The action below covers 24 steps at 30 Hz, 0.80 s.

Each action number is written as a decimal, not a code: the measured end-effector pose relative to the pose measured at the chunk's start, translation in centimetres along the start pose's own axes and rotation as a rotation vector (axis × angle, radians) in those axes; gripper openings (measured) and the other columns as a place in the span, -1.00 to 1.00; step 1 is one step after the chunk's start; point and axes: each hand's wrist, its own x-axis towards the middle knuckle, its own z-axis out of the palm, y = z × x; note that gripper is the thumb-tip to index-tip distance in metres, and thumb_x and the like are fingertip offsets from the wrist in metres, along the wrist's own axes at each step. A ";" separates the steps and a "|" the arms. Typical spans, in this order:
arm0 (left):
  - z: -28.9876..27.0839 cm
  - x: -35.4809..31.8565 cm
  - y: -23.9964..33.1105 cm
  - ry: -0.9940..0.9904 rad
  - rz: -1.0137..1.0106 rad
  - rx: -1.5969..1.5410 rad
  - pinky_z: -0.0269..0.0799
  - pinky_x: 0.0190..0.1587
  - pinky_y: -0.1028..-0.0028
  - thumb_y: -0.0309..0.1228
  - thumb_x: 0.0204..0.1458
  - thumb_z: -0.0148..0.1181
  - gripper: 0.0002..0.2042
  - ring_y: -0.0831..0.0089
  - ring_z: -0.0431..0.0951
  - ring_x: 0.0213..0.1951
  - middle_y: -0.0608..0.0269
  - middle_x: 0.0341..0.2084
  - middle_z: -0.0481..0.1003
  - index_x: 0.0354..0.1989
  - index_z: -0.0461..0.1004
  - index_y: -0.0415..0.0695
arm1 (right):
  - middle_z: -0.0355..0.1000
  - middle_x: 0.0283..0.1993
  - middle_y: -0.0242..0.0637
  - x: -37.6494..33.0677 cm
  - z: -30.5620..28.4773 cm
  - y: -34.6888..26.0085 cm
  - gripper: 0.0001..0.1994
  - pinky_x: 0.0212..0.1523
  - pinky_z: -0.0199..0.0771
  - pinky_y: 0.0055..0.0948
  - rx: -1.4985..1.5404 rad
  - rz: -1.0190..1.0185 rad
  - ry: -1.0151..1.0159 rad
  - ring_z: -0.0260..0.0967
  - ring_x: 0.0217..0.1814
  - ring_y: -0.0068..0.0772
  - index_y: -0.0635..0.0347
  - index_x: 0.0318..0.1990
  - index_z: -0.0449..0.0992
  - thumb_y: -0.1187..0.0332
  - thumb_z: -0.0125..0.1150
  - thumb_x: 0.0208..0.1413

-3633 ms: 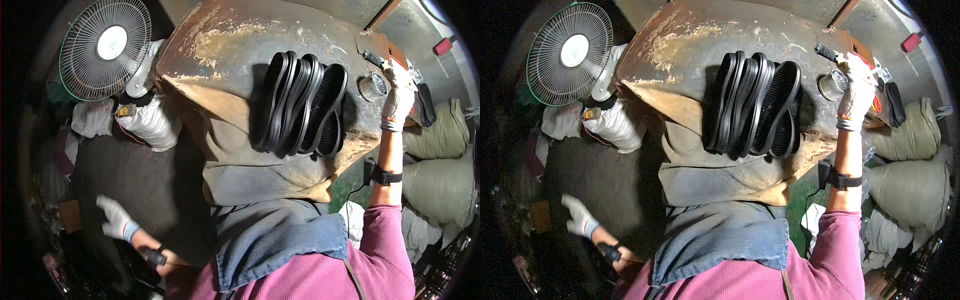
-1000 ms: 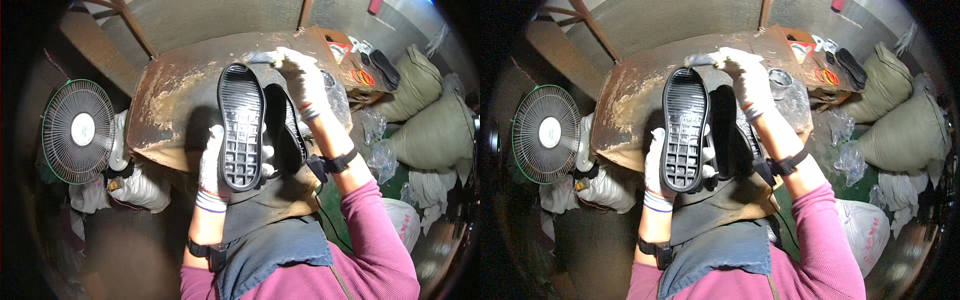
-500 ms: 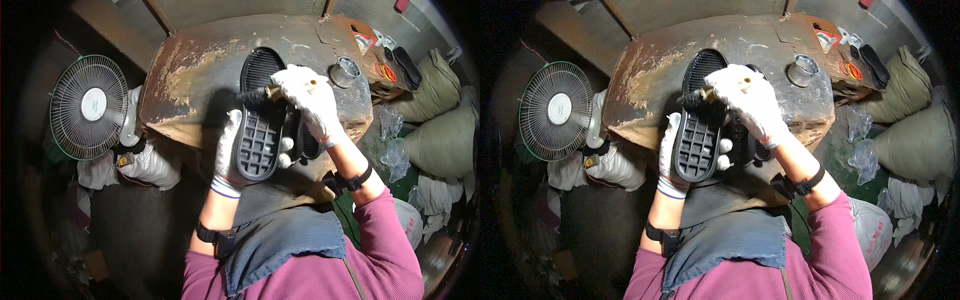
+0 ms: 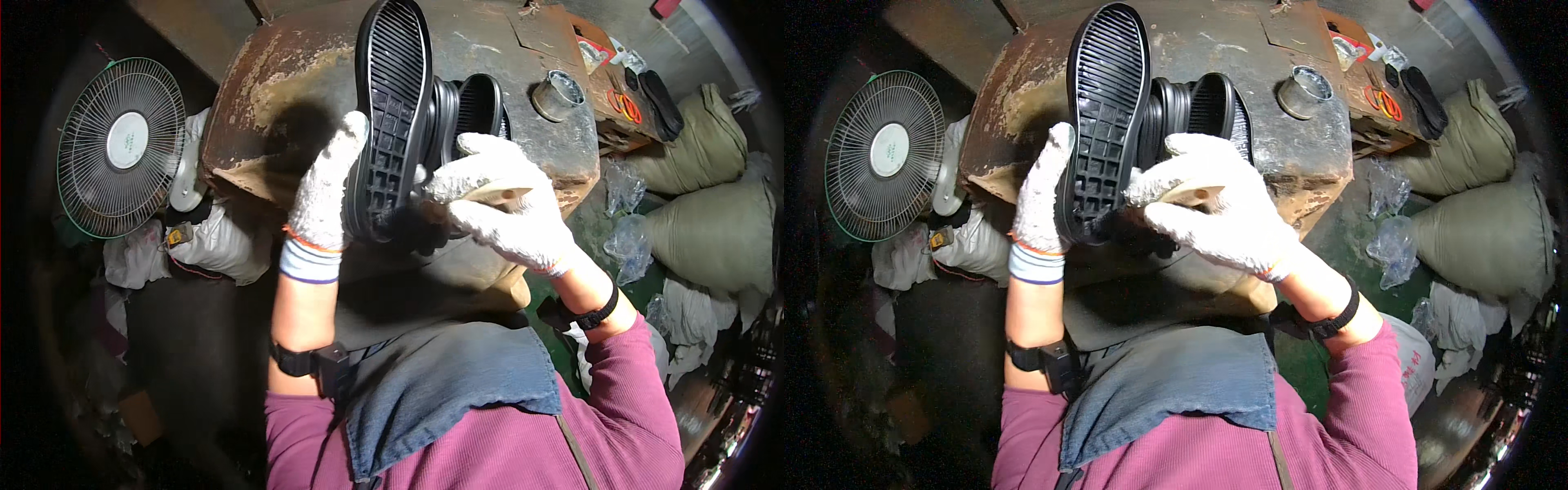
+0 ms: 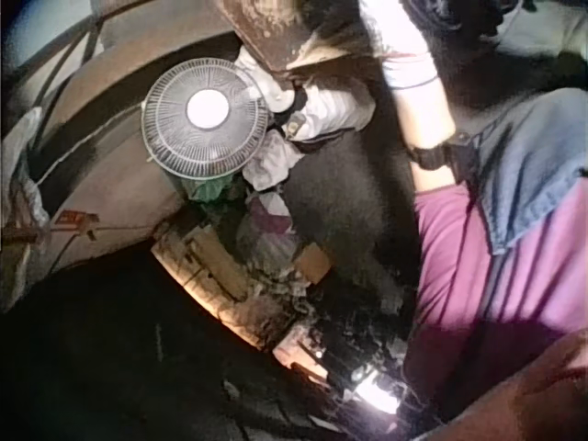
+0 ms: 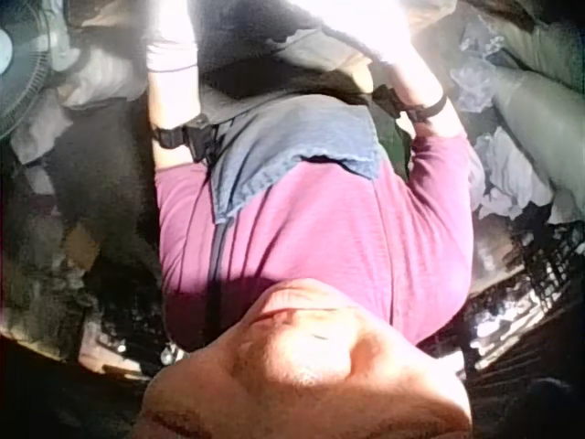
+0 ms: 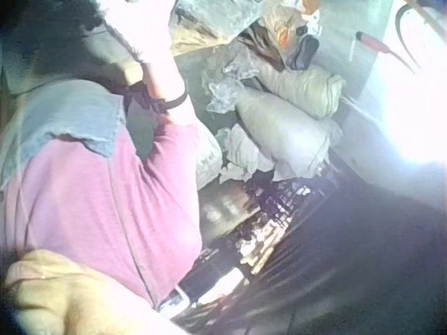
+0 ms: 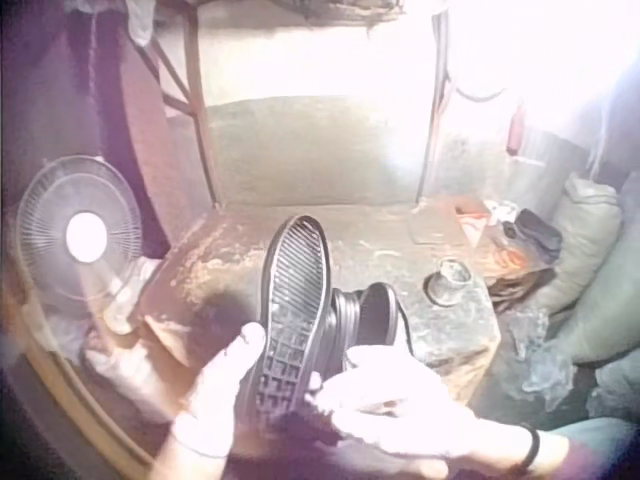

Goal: Applying adhesive to the edges of shoe soles using a small brush.

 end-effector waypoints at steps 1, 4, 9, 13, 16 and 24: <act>-0.5 -0.5 0.4 -0.108 0.006 -0.024 0.39 0.40 0.24 -0.28 0.32 0.17 -0.46 0.09 0.49 0.31 -0.15 0.27 0.47 0.37 0.32 -0.35 | 0.71 -0.08 -0.49 0.7 -0.4 0.1 -0.81 0.43 0.29 -0.19 0.000 0.003 -0.006 0.59 0.08 -0.37 0.00 -0.13 0.76 0.31 0.49 0.09; -0.8 -1.2 -0.1 -0.143 -0.092 -0.325 0.48 0.26 0.14 -0.20 0.35 0.11 -0.46 0.04 0.54 0.21 -0.14 0.23 0.50 0.38 0.32 -0.31 | 0.70 -0.13 -0.41 2.7 -1.9 0.6 -0.82 0.38 0.34 -0.19 -0.219 -0.170 -0.037 0.58 0.05 -0.25 -0.01 -0.17 0.76 0.20 0.41 0.13; -0.5 -2.5 -1.2 -0.241 -0.345 -1.047 0.72 -0.08 -0.08 -0.01 0.45 -0.04 -0.44 -0.10 0.69 -0.04 -0.11 0.13 0.56 0.40 0.32 -0.20 | 0.69 -0.22 -0.34 5.6 -4.3 3.7 -0.80 0.21 0.46 -0.24 -0.531 -0.235 0.122 0.58 0.00 -0.20 -0.05 -0.15 0.77 0.19 0.46 0.09; 1.1 -2.8 1.0 -0.243 -0.433 -1.195 0.73 -0.12 -0.09 0.04 0.45 -0.08 -0.41 -0.17 0.70 -0.11 -0.30 0.04 0.58 0.39 0.33 -0.22 | 0.66 -0.27 -0.27 9.1 -6.6 4.7 -0.83 -0.05 0.56 -0.26 -0.685 -0.364 0.160 0.59 -0.19 -0.14 0.02 -0.20 0.76 0.28 0.43 0.06; 0.6 -3.3 -0.5 -0.327 -0.485 -1.324 0.68 -0.05 -0.18 0.10 0.45 -0.18 -0.35 -0.26 0.68 -0.06 -0.43 0.05 0.55 0.41 0.30 -0.24 | 0.67 -0.26 -0.34 10.1 -6.3 4.7 -0.84 -0.01 0.55 -0.23 -0.700 -0.444 0.173 0.60 -0.16 -0.18 -0.04 -0.19 0.76 0.29 0.42 0.05; 1.0 -4.5 0.8 -0.306 -0.482 -1.332 0.45 0.22 -0.09 0.31 0.31 -0.18 -0.18 -0.16 0.57 0.10 -0.24 0.23 0.46 0.48 0.24 -0.15 | 0.67 -0.22 -0.45 10.9 -5.7 3.9 -0.82 0.30 0.45 -0.16 -0.792 -0.521 0.109 0.62 -0.05 -0.27 -0.11 -0.17 0.74 0.29 0.46 0.03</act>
